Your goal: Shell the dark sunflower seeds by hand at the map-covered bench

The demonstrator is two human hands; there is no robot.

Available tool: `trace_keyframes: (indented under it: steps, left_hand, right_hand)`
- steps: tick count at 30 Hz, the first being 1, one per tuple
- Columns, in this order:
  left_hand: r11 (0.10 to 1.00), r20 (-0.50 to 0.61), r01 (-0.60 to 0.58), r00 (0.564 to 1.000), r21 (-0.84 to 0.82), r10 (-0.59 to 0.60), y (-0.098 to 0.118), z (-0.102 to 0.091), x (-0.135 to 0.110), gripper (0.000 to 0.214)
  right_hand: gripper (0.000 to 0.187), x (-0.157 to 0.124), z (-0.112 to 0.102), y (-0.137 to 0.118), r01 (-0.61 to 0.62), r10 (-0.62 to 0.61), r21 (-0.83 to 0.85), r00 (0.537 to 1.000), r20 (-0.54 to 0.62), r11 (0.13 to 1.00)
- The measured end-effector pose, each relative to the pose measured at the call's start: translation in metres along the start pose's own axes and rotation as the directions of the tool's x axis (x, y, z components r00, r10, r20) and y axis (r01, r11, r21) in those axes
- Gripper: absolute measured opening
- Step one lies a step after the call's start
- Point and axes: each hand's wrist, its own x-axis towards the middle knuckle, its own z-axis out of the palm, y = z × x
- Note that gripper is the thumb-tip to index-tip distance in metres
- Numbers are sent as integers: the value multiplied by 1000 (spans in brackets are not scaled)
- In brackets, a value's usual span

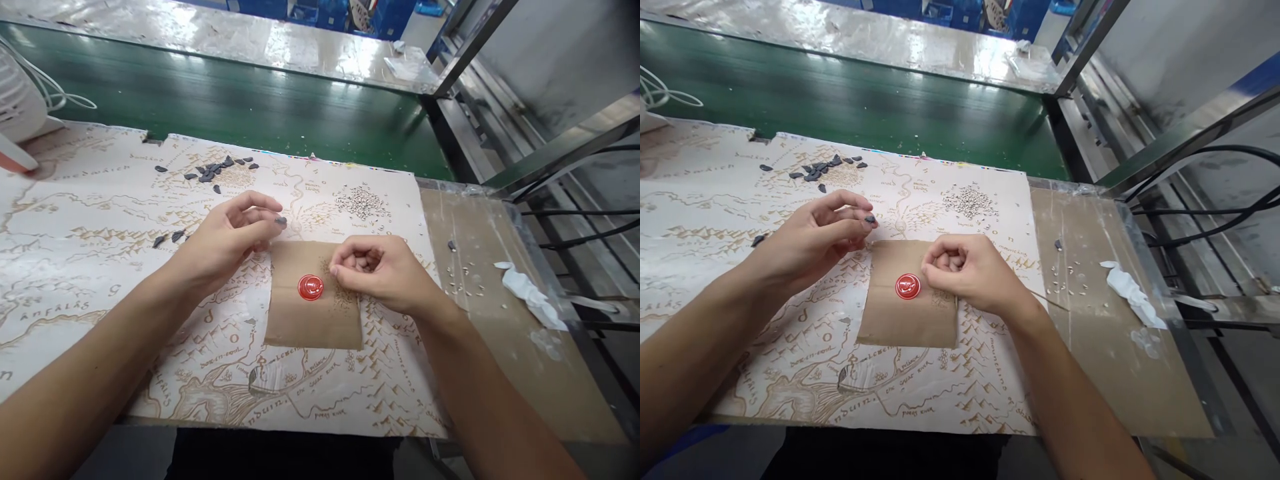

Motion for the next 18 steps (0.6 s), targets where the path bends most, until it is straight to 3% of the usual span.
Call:
trace_keyframes:
  steps: [4,8,13,15,18]
  left_hand:
    - [1000,47,-8,999,11,7,-4,6,-4,10]
    - [999,100,19,995,41,-23,-10,16,-11,5]
    - [999,100,14,995,42,-18,-13,21,-15,8]
    - [1000,92,4,996,29,-7,-14,22,-15,6]
    - [1000,101,-7,995,30,4,-17,24,-16,8]
  right_hand:
    - [11,4,-2,3,-44,43,-13,996,-83,999]
    - [16,3,4,6,-71,65,-82,996,-68,994]
    - [15,1,6,5,-18,5,-194,998,-65,981]
    - [12,2,6,3,-17,4,-120,995,-104,993]
    - [14,3,5,0,-11,40,174,985,-169,985]
